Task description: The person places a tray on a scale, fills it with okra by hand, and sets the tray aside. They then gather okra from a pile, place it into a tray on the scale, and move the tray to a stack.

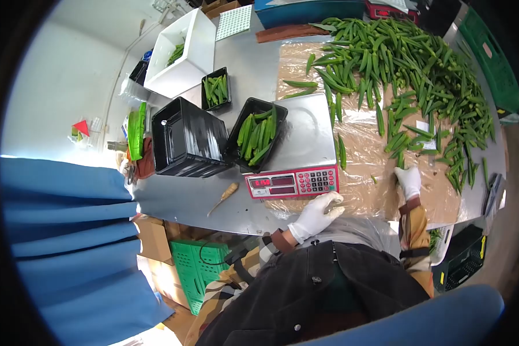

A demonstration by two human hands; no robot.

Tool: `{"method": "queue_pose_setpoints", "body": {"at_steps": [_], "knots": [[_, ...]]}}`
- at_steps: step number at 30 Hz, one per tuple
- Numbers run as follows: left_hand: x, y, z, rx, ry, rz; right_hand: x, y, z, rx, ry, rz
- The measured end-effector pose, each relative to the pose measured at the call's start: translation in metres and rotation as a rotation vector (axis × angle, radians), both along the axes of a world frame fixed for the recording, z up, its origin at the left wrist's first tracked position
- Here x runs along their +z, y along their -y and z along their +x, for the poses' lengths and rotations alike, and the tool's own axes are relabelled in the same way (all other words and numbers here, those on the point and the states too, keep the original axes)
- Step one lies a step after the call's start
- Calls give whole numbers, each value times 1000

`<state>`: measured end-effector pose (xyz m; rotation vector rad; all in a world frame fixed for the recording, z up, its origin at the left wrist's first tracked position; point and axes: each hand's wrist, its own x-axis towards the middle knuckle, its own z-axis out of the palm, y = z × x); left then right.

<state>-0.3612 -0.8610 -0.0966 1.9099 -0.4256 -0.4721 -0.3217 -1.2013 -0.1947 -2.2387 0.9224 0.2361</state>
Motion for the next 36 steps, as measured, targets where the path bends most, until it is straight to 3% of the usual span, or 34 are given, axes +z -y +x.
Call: {"method": "queue_pose_setpoints", "body": {"at_steps": [1, 2, 3, 4, 6, 7, 9, 13, 17, 23, 28, 36], "knots": [[1, -6, 0, 26, -17, -7, 4, -6, 0, -22, 32, 187], [1, -13, -1, 47, -37, -12, 17, -29, 1, -47, 320, 498], [0, -19, -2, 60, -88, 13, 43, -56, 10, -10, 279, 521], [-2, -25, -2, 70, -138, 38, 85, -90, 18, -62, 234, 790], [-18, -37, -5, 68, -166, 57, 133, -148, 32, 2, 228, 1009], [-19, -39, -7, 81, -157, 58, 155, -174, 41, 124, 197, 1008], [-20, -42, -11, 111, -140, 60, 148, -214, 62, 259, 226, 1201], [-12, -48, -12, 102, -171, 41, 170, -258, 80, 303, 265, 1181], [-12, -59, -12, 147, -210, 42, 131, -222, 61, 346, 152, 1103], [-19, -69, -15, 171, -209, 63, 32, -124, -24, -36, 127, 946], [-16, -62, -12, 142, -218, 86, -8, -75, -90, -296, 131, 820], [-18, -57, -10, 204, -188, -10, -9, -79, -91, -300, 50, 739]]}}
